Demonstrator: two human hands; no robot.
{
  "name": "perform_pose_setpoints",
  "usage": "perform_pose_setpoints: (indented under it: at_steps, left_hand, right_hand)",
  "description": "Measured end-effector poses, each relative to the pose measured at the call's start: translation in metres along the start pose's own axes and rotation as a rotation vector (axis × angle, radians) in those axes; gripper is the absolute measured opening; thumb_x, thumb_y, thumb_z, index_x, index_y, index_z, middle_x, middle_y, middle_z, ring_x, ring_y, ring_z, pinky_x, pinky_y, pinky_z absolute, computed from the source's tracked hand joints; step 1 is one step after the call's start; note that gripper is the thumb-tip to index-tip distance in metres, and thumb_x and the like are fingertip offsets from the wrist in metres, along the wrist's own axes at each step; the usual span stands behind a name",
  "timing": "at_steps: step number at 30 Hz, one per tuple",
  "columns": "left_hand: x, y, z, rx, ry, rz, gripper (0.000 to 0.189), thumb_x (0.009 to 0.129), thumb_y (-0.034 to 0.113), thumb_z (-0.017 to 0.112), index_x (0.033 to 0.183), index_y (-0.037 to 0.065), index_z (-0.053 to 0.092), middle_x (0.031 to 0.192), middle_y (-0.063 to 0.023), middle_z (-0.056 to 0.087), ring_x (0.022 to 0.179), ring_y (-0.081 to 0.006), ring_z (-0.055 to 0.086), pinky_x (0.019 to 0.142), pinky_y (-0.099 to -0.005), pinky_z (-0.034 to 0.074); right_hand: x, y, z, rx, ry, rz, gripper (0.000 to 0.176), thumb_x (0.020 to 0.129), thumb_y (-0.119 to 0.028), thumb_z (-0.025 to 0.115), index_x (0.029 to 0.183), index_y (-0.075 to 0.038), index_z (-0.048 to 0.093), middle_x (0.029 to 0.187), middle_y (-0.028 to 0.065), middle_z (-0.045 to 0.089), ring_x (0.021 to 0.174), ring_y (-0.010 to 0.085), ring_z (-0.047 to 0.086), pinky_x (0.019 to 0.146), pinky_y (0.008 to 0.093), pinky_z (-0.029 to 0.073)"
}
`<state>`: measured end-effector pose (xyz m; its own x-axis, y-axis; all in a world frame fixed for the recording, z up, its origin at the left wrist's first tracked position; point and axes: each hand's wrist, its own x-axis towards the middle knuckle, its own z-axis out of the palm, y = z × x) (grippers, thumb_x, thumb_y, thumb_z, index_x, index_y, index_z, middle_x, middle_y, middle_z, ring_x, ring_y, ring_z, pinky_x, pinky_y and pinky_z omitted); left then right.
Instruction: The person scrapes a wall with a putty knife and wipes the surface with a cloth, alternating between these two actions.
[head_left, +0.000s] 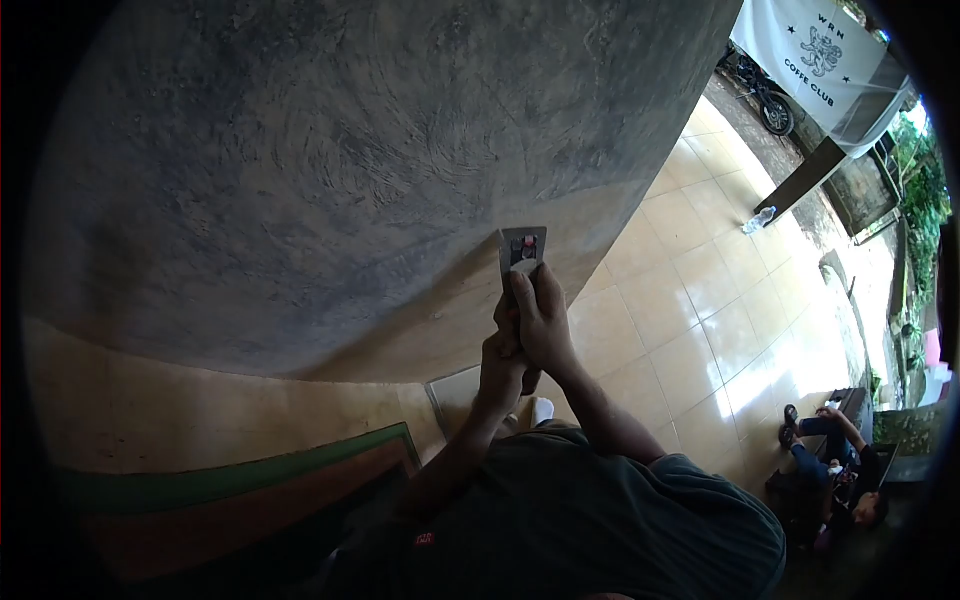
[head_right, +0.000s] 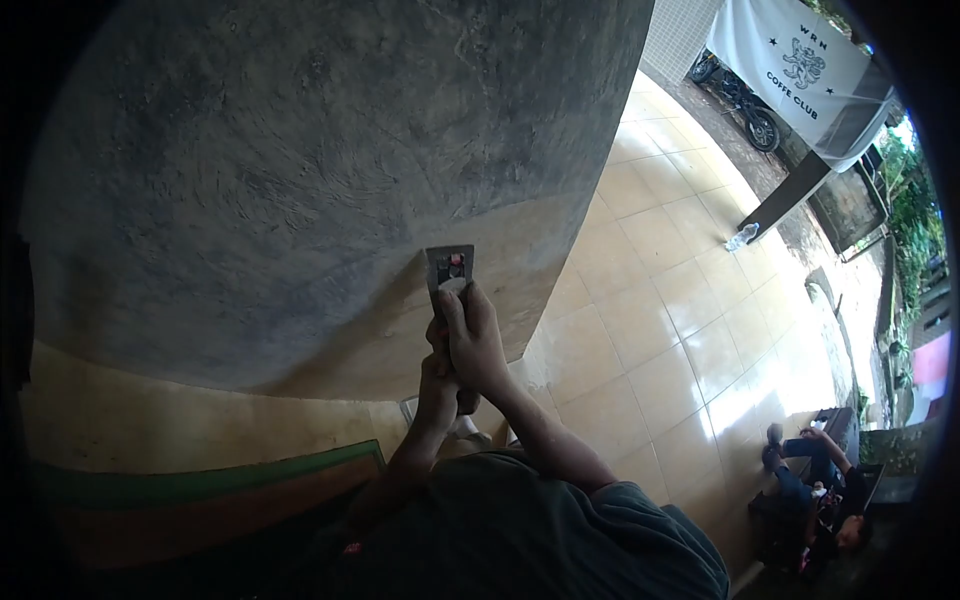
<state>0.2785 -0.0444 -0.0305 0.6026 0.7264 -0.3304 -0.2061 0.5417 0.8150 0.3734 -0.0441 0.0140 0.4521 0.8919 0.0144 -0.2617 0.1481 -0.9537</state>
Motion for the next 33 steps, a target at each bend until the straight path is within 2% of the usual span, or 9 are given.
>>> perform_pose_setpoints:
  at_steps: [7,9,12,16,20,24,26,30,33]
  left_hand:
    - [0.000,-0.011,0.013,-0.006,0.088,0.094,0.014,0.076,-0.005,0.053,0.072,0.006,0.047,0.054,0.0018,0.044,0.038,-0.0049,0.037,0.034,-0.0229,0.024]
    - [0.003,-0.001,0.013,-0.006,0.103,0.098,0.013,0.076,-0.005,0.053,0.072,0.006,0.047,0.054,0.0018,0.044,0.037,-0.0050,0.037,0.033,-0.0229,0.024]
    - [0.013,0.004,0.013,-0.002,-0.035,0.103,0.009,0.076,-0.003,0.054,0.074,0.004,0.049,0.054,0.0025,0.045,0.039,-0.0049,0.040,0.036,-0.0214,0.026]
    - [0.002,-0.012,0.017,0.004,0.138,0.090,0.008,0.078,-0.001,0.055,0.074,0.005,0.051,0.054,0.0029,0.044,0.038,-0.0046,0.039,0.034,-0.0218,0.024]
    - [0.012,-0.003,0.013,-0.044,0.018,0.099,0.008,0.079,-0.002,0.053,0.075,0.005,0.051,0.054,0.0024,0.044,0.038,-0.0050,0.039,0.034,-0.0221,0.025]
    - [0.007,-0.015,0.023,-0.053,0.145,0.076,0.009,0.079,-0.002,0.052,0.074,0.006,0.050,0.052,0.0025,0.042,0.036,-0.0058,0.038,0.032,-0.0225,0.023]
    - [0.010,-0.014,0.023,-0.056,0.137,0.083,0.007,0.079,-0.001,0.052,0.079,0.007,0.051,0.052,0.0028,0.041,0.034,-0.0057,0.036,0.031,-0.0221,0.022]
    - [0.023,-0.018,0.015,-0.075,0.031,0.126,0.010,0.080,0.001,0.051,0.087,0.008,0.052,0.051,0.0032,0.040,0.032,-0.0055,0.034,0.029,-0.0217,0.021]
    - [0.017,-0.027,0.015,0.004,0.094,0.159,0.007,0.080,0.002,0.051,0.083,0.008,0.053,0.050,0.0031,0.040,0.032,-0.0054,0.034,0.029,-0.0218,0.020]
  right_hand:
    - [0.001,0.013,-0.010,0.034,-0.011,0.028,0.018,0.097,-0.018,0.043,0.088,-0.003,0.041,0.055,0.0041,0.048,0.036,0.0078,0.041,0.031,0.0222,0.032]
    - [0.009,0.008,-0.009,0.015,-0.032,-0.104,0.017,0.098,-0.018,0.043,0.088,-0.004,0.042,0.055,0.0035,0.048,0.036,0.0075,0.040,0.031,0.0221,0.032]
    - [0.015,-0.010,-0.010,0.040,-0.053,-0.112,0.017,0.098,-0.018,0.043,0.088,-0.004,0.042,0.055,0.0022,0.046,0.037,0.0066,0.040,0.032,0.0219,0.031]
    - [0.003,0.010,-0.010,0.016,-0.022,-0.072,0.018,0.097,-0.019,0.043,0.087,-0.004,0.041,0.055,0.0023,0.045,0.038,0.0060,0.041,0.032,0.0221,0.031]
    - [0.013,-0.012,-0.010,0.105,-0.128,0.005,0.018,0.098,-0.018,0.043,0.086,-0.004,0.041,0.056,0.0029,0.046,0.038,0.0064,0.040,0.032,0.0222,0.032]
    - [0.010,0.004,-0.019,0.064,-0.144,0.017,0.019,0.098,-0.018,0.043,0.086,-0.004,0.041,0.056,0.0033,0.046,0.038,0.0064,0.040,0.033,0.0223,0.032]
    - [0.011,0.015,-0.018,-0.016,-0.090,-0.108,0.019,0.098,-0.019,0.044,0.086,-0.004,0.041,0.056,0.0036,0.047,0.037,0.0067,0.041,0.033,0.0223,0.032]
    - [0.016,-0.003,-0.019,0.018,-0.155,-0.036,0.019,0.098,-0.018,0.043,0.087,-0.004,0.041,0.055,0.0036,0.047,0.037,0.0067,0.041,0.032,0.0221,0.032]
    - [0.015,0.006,-0.022,0.060,-0.144,-0.009,0.018,0.098,-0.018,0.043,0.088,-0.003,0.041,0.055,0.0035,0.047,0.037,0.0067,0.041,0.032,0.0222,0.031]
